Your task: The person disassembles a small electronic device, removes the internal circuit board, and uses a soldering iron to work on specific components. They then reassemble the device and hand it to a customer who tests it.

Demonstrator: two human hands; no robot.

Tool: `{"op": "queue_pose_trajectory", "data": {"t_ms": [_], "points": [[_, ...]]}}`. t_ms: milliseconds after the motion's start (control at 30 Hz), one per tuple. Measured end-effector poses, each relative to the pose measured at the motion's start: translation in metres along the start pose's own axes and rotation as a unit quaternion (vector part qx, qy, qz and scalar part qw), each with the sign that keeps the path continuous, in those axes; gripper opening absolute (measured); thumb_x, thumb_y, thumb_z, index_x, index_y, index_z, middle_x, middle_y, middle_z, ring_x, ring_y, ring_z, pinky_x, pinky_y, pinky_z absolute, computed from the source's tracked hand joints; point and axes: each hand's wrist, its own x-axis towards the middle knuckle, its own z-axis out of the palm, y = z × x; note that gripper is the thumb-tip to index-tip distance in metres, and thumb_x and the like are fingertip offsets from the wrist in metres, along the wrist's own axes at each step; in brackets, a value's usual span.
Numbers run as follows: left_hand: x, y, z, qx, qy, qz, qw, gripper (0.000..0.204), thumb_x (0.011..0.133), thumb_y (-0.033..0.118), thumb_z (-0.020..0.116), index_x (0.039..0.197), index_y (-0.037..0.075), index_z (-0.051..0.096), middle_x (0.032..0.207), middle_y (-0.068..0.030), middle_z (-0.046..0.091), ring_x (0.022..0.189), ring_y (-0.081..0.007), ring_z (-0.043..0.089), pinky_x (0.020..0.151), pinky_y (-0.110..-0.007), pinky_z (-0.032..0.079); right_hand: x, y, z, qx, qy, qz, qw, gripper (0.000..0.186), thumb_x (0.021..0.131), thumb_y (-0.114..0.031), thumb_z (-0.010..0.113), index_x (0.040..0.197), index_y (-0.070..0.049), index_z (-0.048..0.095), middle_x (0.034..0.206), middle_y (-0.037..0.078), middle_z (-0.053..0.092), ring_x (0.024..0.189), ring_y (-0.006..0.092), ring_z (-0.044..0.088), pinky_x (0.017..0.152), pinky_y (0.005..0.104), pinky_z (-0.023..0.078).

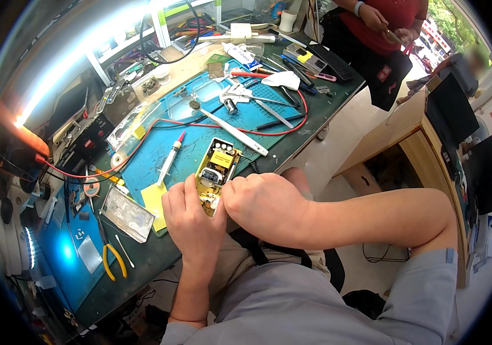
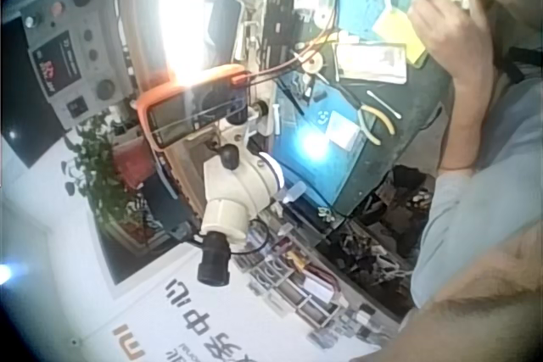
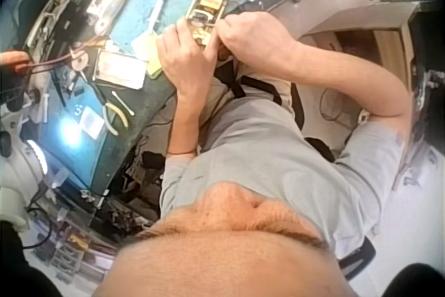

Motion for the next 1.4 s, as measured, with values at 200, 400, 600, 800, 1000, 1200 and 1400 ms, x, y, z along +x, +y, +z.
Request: {"op": "queue_pose_trajectory", "data": {"t_ms": [200, 400, 600, 800, 1000, 1200, 1400], "points": [[-0.001, -0.002, 0.0, 0.003, 0.001, -0.001, 1.0, 0.061, 0.077, 0.032, 0.085, 0.119, -0.006, 0.063, 0.103, -0.0147, 0.059, 0.092, -0.0319, 0.056, 0.083, -0.043, 0.049, -0.002, -0.001, 0.001, 0.012, -0.013, 0.01, 1.0, 0.015, 0.081, -0.007, 0.064, 0.094, -0.001, 0.06, 0.078, 0.008, 0.063, 0.071, 0.0238, 0.069, 0.063, 0.0354, 0.054], [0.0, 0.0, -0.001, -0.003, -0.022, -0.018, 1.0, 0.06, 0.078, 0.029, 0.084, 0.121, -0.006, 0.062, 0.105, -0.0163, 0.06, 0.096, -0.0358, 0.056, 0.087, -0.046, 0.048, -0.003, 0.0, 0.013, 0.025, 0.05, 0.016, 0.998, 0.011, 0.078, -0.011, 0.066, 0.084, -0.002, 0.064, 0.076, 0.011, 0.069, 0.068, 0.0219, 0.073, 0.061, 0.0325, 0.058], [-0.003, 0.003, 0.002, -0.035, -0.004, -0.035, 0.999, 0.054, 0.076, 0.018, 0.08, 0.121, -0.006, 0.062, 0.107, -0.0166, 0.059, 0.1, -0.0369, 0.055, 0.09, -0.048, 0.047, 0.0, -0.004, 0.01, -0.036, 0.055, -0.013, 0.998, 0.01, 0.076, -0.011, 0.066, 0.077, -0.002, 0.062, 0.068, 0.008, 0.063, 0.062, 0.0194, 0.068, 0.055, 0.0308, 0.056], [-0.003, 0.002, 0.003, -0.024, 0.003, -0.024, 0.999, 0.054, 0.078, 0.018, 0.079, 0.122, -0.007, 0.062, 0.106, -0.0164, 0.058, 0.099, -0.0363, 0.055, 0.088, -0.047, 0.047, 0.003, -0.012, 0.0, -0.03, -0.006, 0.021, 0.999, 0.007, 0.071, -0.01, 0.071, 0.077, -0.007, 0.073, 0.077, 0.009, 0.073, 0.075, 0.0228, 0.074, 0.062, 0.0341, 0.058], [-0.004, 0.002, 0.003, -0.022, 0.01, -0.015, 1.0, 0.051, 0.079, 0.017, 0.077, 0.121, -0.007, 0.062, 0.104, -0.0166, 0.058, 0.098, -0.0365, 0.055, 0.088, -0.047, 0.047, 0.011, -0.022, 0.001, -0.03, -0.058, 0.033, 0.997, 0.005, 0.073, -0.011, 0.072, 0.077, -0.011, 0.076, 0.076, 0.005, 0.074, 0.076, 0.0206, 0.074, 0.061, 0.0335, 0.057], [-0.003, 0.002, 0.003, -0.015, 0.018, -0.007, 1.0, 0.049, 0.079, 0.015, 0.074, 0.121, -0.007, 0.063, 0.104, -0.0164, 0.058, 0.097, -0.0366, 0.055, 0.088, -0.047, 0.047, 0.007, -0.02, 0.006, -0.055, -0.012, 0.008, 0.998, 0.007, 0.073, -0.01, 0.068, 0.077, -0.005, 0.068, 0.068, 0.007, 0.068, 0.063, 0.0193, 0.07, 0.053, 0.0317, 0.056], [-0.005, 0.002, 0.006, -0.01, 0.021, -0.01, 1.0, 0.048, 0.079, 0.015, 0.074, 0.12, -0.007, 0.063, 0.104, -0.0162, 0.058, 0.097, -0.0365, 0.055, 0.086, -0.047, 0.047, 0.01, -0.016, 0.018, -0.03, 0.024, -0.011, 0.999, 0.007, 0.073, -0.01, 0.068, 0.077, -0.004, 0.066, 0.069, 0.007, 0.067, 0.062, 0.0196, 0.069, 0.053, 0.0318, 0.056]]}}
